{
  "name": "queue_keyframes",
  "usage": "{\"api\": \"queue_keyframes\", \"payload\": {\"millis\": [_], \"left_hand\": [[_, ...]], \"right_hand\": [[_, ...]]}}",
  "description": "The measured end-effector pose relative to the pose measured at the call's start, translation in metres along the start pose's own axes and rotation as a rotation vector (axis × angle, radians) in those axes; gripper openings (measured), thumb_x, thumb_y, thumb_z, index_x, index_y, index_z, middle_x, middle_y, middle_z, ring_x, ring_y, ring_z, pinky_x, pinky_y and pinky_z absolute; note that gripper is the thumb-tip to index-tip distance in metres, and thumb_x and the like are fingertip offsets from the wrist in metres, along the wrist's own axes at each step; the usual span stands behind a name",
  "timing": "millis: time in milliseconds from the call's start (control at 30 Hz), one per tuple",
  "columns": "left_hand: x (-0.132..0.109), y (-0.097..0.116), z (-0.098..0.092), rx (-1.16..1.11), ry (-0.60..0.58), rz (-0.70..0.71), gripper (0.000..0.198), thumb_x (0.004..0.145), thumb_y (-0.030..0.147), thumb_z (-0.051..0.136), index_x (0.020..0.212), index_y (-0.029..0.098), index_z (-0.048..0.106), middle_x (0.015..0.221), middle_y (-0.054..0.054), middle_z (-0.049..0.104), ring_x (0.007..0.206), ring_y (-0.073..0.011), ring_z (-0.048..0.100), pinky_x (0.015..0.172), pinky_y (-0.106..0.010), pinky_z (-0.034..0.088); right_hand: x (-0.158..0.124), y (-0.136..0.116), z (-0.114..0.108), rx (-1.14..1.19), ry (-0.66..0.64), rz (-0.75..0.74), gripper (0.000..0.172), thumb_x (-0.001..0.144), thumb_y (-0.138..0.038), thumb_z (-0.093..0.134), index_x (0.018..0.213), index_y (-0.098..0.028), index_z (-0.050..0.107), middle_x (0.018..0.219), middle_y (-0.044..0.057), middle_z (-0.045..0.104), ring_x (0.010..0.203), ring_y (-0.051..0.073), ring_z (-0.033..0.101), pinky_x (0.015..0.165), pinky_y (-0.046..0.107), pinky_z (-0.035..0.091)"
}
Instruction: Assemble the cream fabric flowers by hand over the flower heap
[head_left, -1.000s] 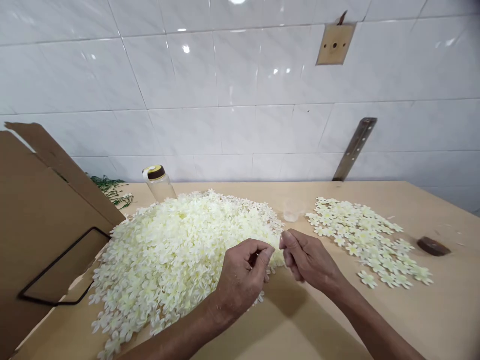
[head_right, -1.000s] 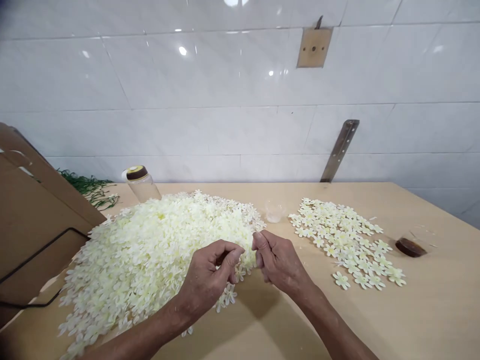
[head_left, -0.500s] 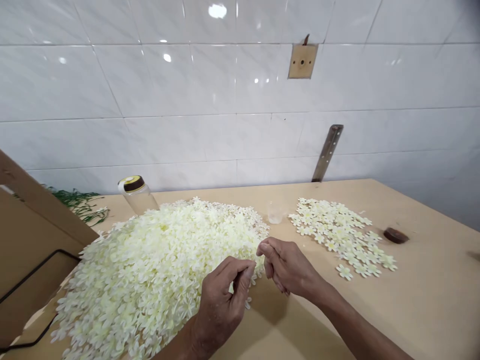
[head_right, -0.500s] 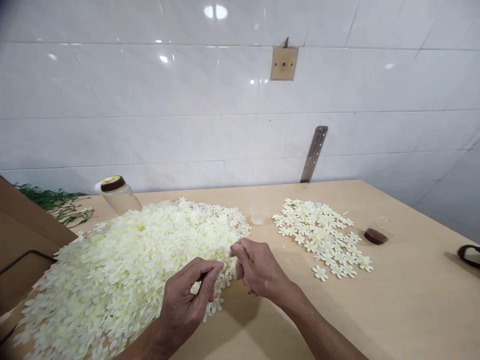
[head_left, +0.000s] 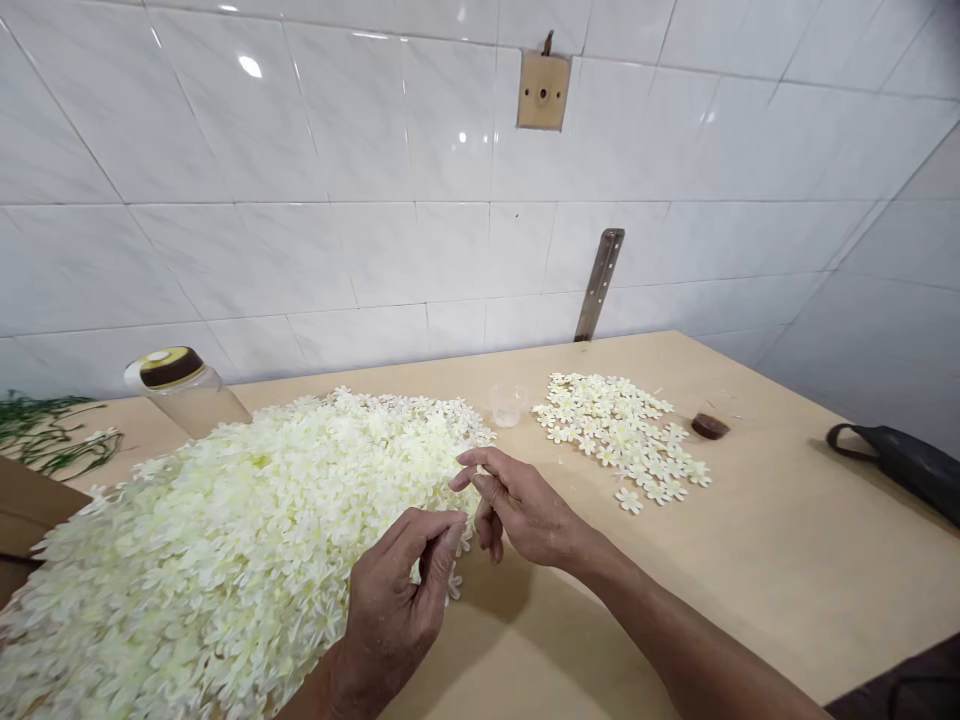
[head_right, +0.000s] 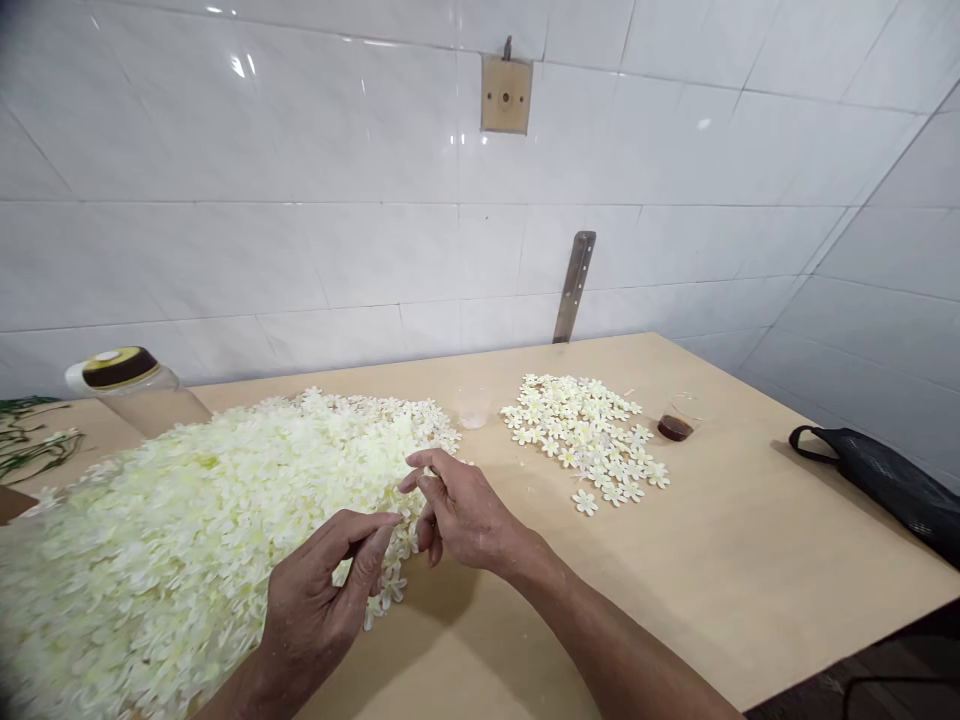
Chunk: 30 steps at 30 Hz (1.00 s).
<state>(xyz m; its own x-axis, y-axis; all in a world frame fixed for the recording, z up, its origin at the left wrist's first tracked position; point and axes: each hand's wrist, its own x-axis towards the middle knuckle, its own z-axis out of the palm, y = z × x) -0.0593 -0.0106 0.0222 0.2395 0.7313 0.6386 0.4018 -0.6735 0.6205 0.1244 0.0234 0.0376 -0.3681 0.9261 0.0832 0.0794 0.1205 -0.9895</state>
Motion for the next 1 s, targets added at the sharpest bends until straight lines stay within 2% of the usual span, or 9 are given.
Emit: {"api": "queue_keyframes", "payload": {"millis": [67, 200, 333, 433, 533, 633, 767, 833, 1000], "left_hand": [[0.0, -0.001, 0.0, -0.008, 0.006, -0.013, 0.021, 0.091, 0.008, 0.057, 0.104, 0.02, 0.067, 0.077, 0.0, 0.065, 0.064, -0.0099, 0.062, 0.063, -0.021, 0.049], [0.002, -0.001, -0.001, -0.026, 0.011, -0.063, 0.019, 0.091, 0.01, 0.057, 0.104, 0.02, 0.067, 0.078, -0.001, 0.066, 0.068, -0.011, 0.064, 0.066, -0.022, 0.05], [0.001, 0.0, -0.001, -0.061, 0.013, -0.117, 0.015, 0.092, 0.014, 0.057, 0.101, 0.019, 0.068, 0.08, -0.002, 0.068, 0.07, -0.0126, 0.065, 0.066, -0.023, 0.05], [0.0, 0.001, 0.0, -0.102, -0.003, -0.216, 0.013, 0.094, 0.02, 0.056, 0.099, 0.019, 0.068, 0.078, -0.002, 0.067, 0.065, -0.0121, 0.063, 0.062, -0.023, 0.049], [0.0, 0.002, 0.002, -0.211, -0.035, -0.416, 0.018, 0.096, 0.03, 0.054, 0.099, 0.018, 0.067, 0.06, 0.002, 0.06, 0.049, -0.0097, 0.055, 0.051, -0.021, 0.044], [0.004, 0.004, 0.003, -0.357, -0.06, -0.605, 0.026, 0.096, 0.04, 0.052, 0.098, 0.017, 0.065, 0.051, 0.005, 0.054, 0.043, -0.01, 0.054, 0.047, -0.021, 0.043], [0.013, 0.007, 0.003, -0.577, -0.103, -0.721, 0.031, 0.093, 0.046, 0.054, 0.095, 0.016, 0.063, 0.08, -0.005, 0.069, 0.048, -0.0103, 0.06, 0.049, -0.023, 0.046], [0.016, 0.007, 0.002, -0.674, -0.124, -0.739, 0.032, 0.092, 0.047, 0.056, 0.094, 0.015, 0.062, 0.084, -0.006, 0.069, 0.05, -0.0115, 0.062, 0.05, -0.024, 0.047], [0.019, 0.007, 0.002, -0.707, -0.109, -0.789, 0.031, 0.084, 0.045, 0.067, 0.082, 0.014, 0.063, 0.062, -0.002, 0.064, 0.048, -0.0112, 0.058, 0.05, -0.023, 0.046]], "right_hand": [[-0.001, 0.0, 0.0, 0.001, 0.001, 0.001, 0.029, 0.101, -0.046, 0.04, 0.119, -0.025, 0.044, 0.113, 0.007, 0.062, 0.045, 0.007, 0.059, 0.04, 0.023, 0.051], [-0.004, -0.006, 0.0, -0.071, 0.048, 0.002, 0.029, 0.102, -0.044, 0.038, 0.095, -0.021, 0.052, 0.083, 0.0, 0.066, 0.035, 0.005, 0.052, 0.034, 0.018, 0.042], [-0.005, -0.014, 0.0, -0.294, 0.126, -0.054, 0.037, 0.102, -0.042, 0.038, 0.075, -0.02, 0.052, 0.051, -0.007, 0.051, 0.033, 0.006, 0.044, 0.04, 0.018, 0.039], [-0.005, -0.013, 0.002, -0.425, 0.128, -0.099, 0.042, 0.104, -0.042, 0.034, 0.073, -0.021, 0.054, 0.044, -0.008, 0.043, 0.04, 0.009, 0.048, 0.047, 0.019, 0.041], [-0.004, -0.007, 0.004, -0.431, 0.097, -0.075, 0.044, 0.105, -0.044, 0.029, 0.082, -0.02, 0.058, 0.053, -0.005, 0.053, 0.04, 0.009, 0.05, 0.046, 0.019, 0.043], [-0.004, 0.0, 0.003, -0.423, 0.099, -0.122, 0.034, 0.105, -0.039, 0.031, 0.11, -0.02, 0.058, 0.083, 0.001, 0.068, 0.048, 0.008, 0.058, 0.048, 0.02, 0.047], [-0.006, 0.006, 0.002, -0.501, 0.03, -0.182, 0.044, 0.102, -0.026, 0.036, 0.146, -0.027, 0.032, 0.126, 0.01, 0.063, 0.064, 0.01, 0.065, 0.059, 0.025, 0.055], [-0.008, 0.006, 0.003, -0.562, -0.027, -0.177, 0.052, 0.1, -0.022, 0.038, 0.15, -0.03, 0.024, 0.135, 0.01, 0.06, 0.074, 0.013, 0.068, 0.067, 0.029, 0.056], [-0.015, 0.0, 0.008, -0.686, -0.096, -0.128, 0.062, 0.096, -0.016, 0.042, 0.152, -0.034, 0.023, 0.135, 0.008, 0.062, 0.085, 0.02, 0.07, 0.08, 0.039, 0.056]]}}
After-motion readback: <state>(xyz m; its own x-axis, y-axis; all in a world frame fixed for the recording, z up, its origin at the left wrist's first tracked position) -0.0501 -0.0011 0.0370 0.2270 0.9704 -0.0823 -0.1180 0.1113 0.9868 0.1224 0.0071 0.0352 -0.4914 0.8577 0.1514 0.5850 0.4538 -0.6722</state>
